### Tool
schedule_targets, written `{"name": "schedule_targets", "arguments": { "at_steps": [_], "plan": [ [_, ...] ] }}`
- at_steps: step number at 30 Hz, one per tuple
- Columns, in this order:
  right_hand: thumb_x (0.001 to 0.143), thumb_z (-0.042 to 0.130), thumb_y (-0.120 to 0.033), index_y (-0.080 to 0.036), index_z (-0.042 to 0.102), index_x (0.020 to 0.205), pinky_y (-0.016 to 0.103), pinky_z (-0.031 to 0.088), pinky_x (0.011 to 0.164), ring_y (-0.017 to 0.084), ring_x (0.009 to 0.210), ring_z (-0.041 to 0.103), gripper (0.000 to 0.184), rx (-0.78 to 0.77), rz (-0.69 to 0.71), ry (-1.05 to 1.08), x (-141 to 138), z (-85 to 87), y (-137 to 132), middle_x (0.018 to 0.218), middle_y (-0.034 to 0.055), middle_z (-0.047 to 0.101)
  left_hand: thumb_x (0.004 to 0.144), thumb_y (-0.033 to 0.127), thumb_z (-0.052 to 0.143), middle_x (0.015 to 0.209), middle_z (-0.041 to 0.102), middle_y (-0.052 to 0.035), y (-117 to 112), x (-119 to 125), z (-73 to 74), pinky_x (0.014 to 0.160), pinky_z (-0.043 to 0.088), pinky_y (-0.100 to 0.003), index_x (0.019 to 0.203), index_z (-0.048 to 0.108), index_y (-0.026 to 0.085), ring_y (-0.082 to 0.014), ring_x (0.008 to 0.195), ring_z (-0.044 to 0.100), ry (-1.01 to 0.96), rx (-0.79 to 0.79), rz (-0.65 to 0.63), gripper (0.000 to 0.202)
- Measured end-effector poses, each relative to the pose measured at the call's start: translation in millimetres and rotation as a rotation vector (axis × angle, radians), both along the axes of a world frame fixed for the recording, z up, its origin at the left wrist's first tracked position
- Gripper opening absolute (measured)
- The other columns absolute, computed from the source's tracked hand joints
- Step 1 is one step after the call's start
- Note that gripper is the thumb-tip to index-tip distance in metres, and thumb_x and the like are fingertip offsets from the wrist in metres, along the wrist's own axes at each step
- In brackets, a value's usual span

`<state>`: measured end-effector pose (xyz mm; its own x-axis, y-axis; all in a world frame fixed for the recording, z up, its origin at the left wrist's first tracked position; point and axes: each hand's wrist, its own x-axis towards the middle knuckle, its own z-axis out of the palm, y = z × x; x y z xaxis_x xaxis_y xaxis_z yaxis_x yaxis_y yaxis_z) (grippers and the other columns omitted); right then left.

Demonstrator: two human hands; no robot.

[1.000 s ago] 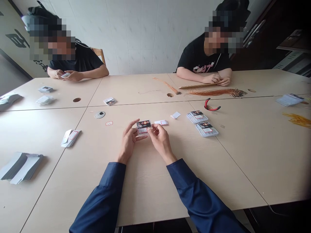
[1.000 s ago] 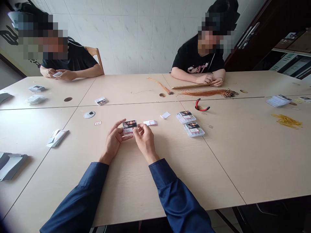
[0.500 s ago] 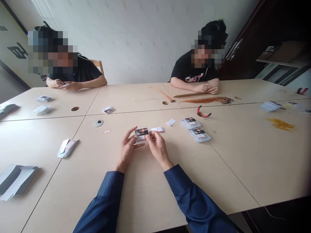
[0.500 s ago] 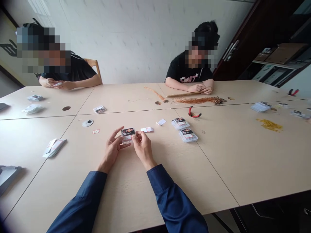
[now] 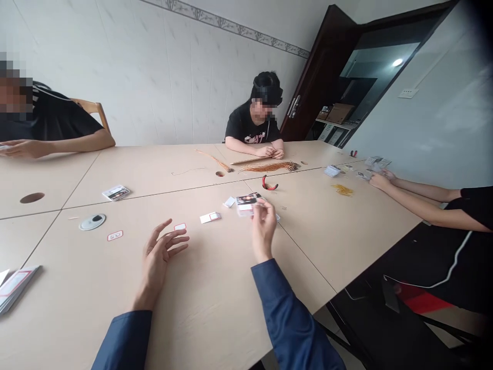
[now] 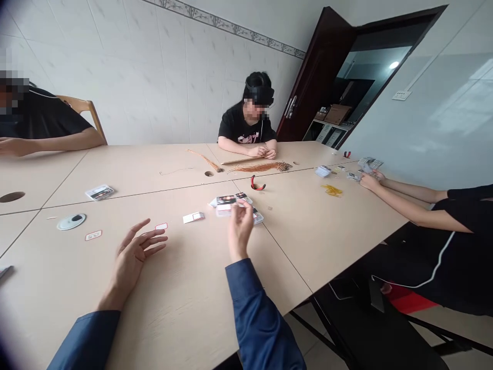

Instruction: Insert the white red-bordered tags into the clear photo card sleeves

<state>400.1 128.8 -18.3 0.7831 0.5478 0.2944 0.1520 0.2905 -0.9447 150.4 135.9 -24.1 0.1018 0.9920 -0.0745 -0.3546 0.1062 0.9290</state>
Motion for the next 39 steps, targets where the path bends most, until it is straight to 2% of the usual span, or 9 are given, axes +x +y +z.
{"name": "schedule_targets", "arguments": {
  "at_steps": [2, 5, 8, 10, 16, 22, 29, 35, 39],
  "plan": [
    [0.088, 0.049, -0.044, -0.014, 0.060, 0.108, 0.029, 0.053, 0.074, 0.019, 0.090, 0.068, 0.038, -0.081, -0.162, -0.110, 29.0, -5.3, -4.4, 0.106, 0.0133, 0.072, 0.082, 0.042, 0.067, 0.100, 0.074, -0.0106, 0.2, 0.2, -0.7, 0.080, 0.058, -0.038, 0.134, 0.054, 0.019, -0.0238, 0.087, 0.072, -0.002, 0.004, -0.002, 0.059],
    [0.088, 0.043, -0.042, -0.013, 0.065, 0.108, 0.035, 0.052, 0.082, 0.023, 0.091, 0.067, 0.042, -0.273, -0.318, -0.188, 62.5, -15.5, -10.6, 0.104, 0.0150, 0.072, 0.080, 0.041, 0.069, 0.099, 0.074, -0.0102, 0.7, 0.5, -1.9, 0.080, 0.058, -0.039, 0.133, 0.055, 0.018, -0.0236, 0.085, 0.073, 0.003, 0.019, -0.009, 0.059],
    [0.082, 0.049, -0.038, -0.015, 0.071, 0.099, 0.047, 0.044, 0.096, 0.031, 0.103, 0.061, 0.036, -0.406, -0.395, -0.220, 78.2, -24.3, -13.6, 0.105, 0.0169, 0.070, 0.080, 0.040, 0.069, 0.099, 0.074, -0.0102, 1.0, 0.2, -2.9, 0.081, 0.058, -0.040, 0.132, 0.055, 0.018, -0.0237, 0.085, 0.073, 0.003, 0.030, -0.009, 0.059],
    [0.081, 0.050, -0.038, -0.016, 0.073, 0.101, 0.052, 0.038, 0.100, 0.035, 0.112, 0.055, 0.038, -0.475, -0.431, -0.244, 80.7, -28.3, -13.7, 0.112, 0.0185, 0.068, 0.080, 0.041, 0.069, 0.098, 0.074, -0.0101, 1.2, -0.1, -3.4, 0.081, 0.058, -0.040, 0.132, 0.055, 0.017, -0.0234, 0.084, 0.072, 0.001, 0.033, -0.007, 0.059],
    [0.077, 0.056, -0.041, -0.014, 0.067, 0.120, 0.050, 0.036, 0.104, 0.035, 0.121, 0.050, 0.052, -0.525, -0.378, -0.381, 71.9, -35.4, -17.3, 0.125, 0.0204, 0.062, 0.080, 0.040, 0.070, 0.097, 0.075, -0.0099, 1.7, -0.1, -4.5, 0.080, 0.059, -0.039, 0.130, 0.056, 0.017, -0.0227, 0.083, 0.072, -0.012, 0.035, -0.007, 0.057],
    [0.063, 0.069, -0.032, -0.013, 0.046, 0.139, 0.054, 0.027, 0.109, 0.038, 0.128, 0.046, 0.082, -0.627, -0.321, -0.590, 61.5, -45.6, -25.6, 0.137, 0.0232, 0.055, 0.079, 0.039, 0.071, 0.094, 0.075, -0.0091, 2.3, 0.1, -4.9, 0.079, 0.059, -0.038, 0.130, 0.056, 0.018, -0.0222, 0.081, 0.072, -0.021, 0.027, -0.007, 0.057],
    [0.067, 0.064, -0.033, -0.015, 0.043, 0.138, 0.051, 0.028, 0.109, 0.035, 0.120, 0.050, 0.076, -0.524, -0.312, -0.518, 66.6, -43.8, -25.1, 0.128, 0.0182, 0.059, 0.080, 0.040, 0.069, 0.096, 0.075, -0.0096, 2.8, -0.4, -6.9, 0.079, 0.059, -0.039, 0.130, 0.057, 0.017, -0.0230, 0.082, 0.072, 0.003, 0.038, -0.004, 0.056],
    [0.066, 0.068, -0.032, -0.012, 0.038, 0.143, 0.053, 0.029, 0.109, 0.038, 0.129, 0.044, 0.085, -0.529, -0.288, -0.506, 66.2, -36.4, -15.6, 0.136, 0.0227, 0.052, 0.079, 0.038, 0.070, 0.095, 0.075, -0.0096, 3.1, 0.1, -7.7, 0.079, 0.059, -0.038, 0.129, 0.057, 0.017, -0.0228, 0.082, 0.072, 0.008, 0.038, -0.007, 0.056],
    [0.069, 0.066, -0.031, -0.012, 0.040, 0.142, 0.051, 0.034, 0.106, 0.036, 0.127, 0.044, 0.079, -0.494, -0.310, -0.539, 57.7, -34.6, -20.6, 0.135, 0.0221, 0.052, 0.078, 0.038, 0.071, 0.094, 0.075, -0.0094, 4.3, 0.0, -8.4, 0.079, 0.059, -0.038, 0.129, 0.057, 0.017, -0.0227, 0.082, 0.072, 0.008, 0.036, -0.010, 0.057]
  ]
}}
